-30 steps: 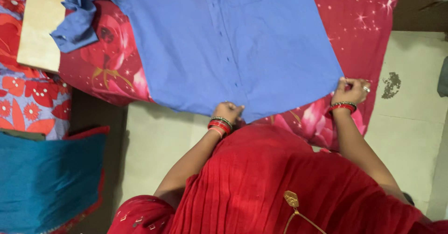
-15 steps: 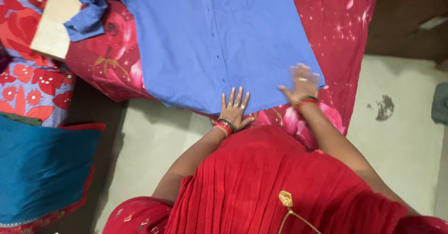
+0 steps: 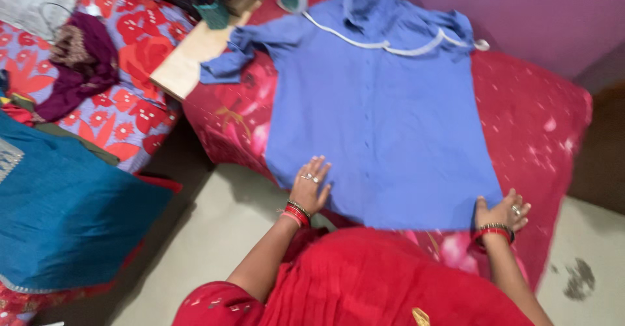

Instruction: The person irons a blue shirt and a purple garment on a bed. They smooth the fabric with their hands, use an iron to press the shirt and garment, and reposition the items as needed.

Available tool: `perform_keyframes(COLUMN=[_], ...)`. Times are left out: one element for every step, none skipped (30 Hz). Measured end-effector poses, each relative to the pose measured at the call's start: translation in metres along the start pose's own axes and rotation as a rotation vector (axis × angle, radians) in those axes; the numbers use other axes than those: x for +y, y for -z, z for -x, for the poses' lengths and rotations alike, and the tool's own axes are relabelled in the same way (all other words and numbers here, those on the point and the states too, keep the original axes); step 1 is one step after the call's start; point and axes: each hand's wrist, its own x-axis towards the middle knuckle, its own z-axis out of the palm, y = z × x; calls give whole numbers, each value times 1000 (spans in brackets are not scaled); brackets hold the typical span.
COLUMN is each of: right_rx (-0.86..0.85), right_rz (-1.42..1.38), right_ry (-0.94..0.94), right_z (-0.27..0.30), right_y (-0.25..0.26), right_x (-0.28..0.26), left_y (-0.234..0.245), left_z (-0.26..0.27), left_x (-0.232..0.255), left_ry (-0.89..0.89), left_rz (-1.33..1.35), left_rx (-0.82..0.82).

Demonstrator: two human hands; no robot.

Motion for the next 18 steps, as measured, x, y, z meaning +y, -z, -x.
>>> perform_keyframes(right_rx=[75,80,84,88,43,-1,-74,-146,-244,-344,-429,-516,-553,-588,-597,-611,-600,-585], right_rz=[-77,-185,-293,-399,-469,-534,-610,-683,-749,-808,-880,-948,-1050,-1156,-1204,-1254,-1308,-1364], right_ry=[12,121,231,336,420,499,554,604,586,563,496,427,410,391,351,308,218,129], right_z=[-3,-2,-1,0,-2,-2,-5,-10,-20,-33,-49,-69,-91,-116,-145,-170,-196,-220], right_y=[-5,-12,-21,-28,-37,-48,-58,-70,-85,-99,-118,-137,-156,-176,-193,-212,-229,-245], right_x=[-26,-57,-93,-129,-171,-214,-257,-300,-346,-386,-429,-471,-510,-549,-585,-618,-649,-678], left_y=[12,22,31,40,45,48,50,53,55,54,55,56,56,57,56,55,55,55], left_z=[-15,-30,-47,-62,-77,-91,-104,-116,-126,-133,-138,-141,-143,-147,-150,-149,-148,-147], left_x=[-21,-42,-66,-91,-116,-140,-164,-188,-211,-229,-246,-259,-269,-277,-280,-282,-284,-285], left_ry=[90,152,214,273,299,323,347,375,403,431,417,406,394,385,376,370,366,361], left_rz=[-36,-57,-77,-95,-137,-175,-213,-202,-190,-172,-183,-192,-200,-199,-198,-198,-180,-165], left_rx=[58,87,117,142,85,25,-35,-44,-54,-66,-107,-147,-187,-203,-219,-239,-256,-271])
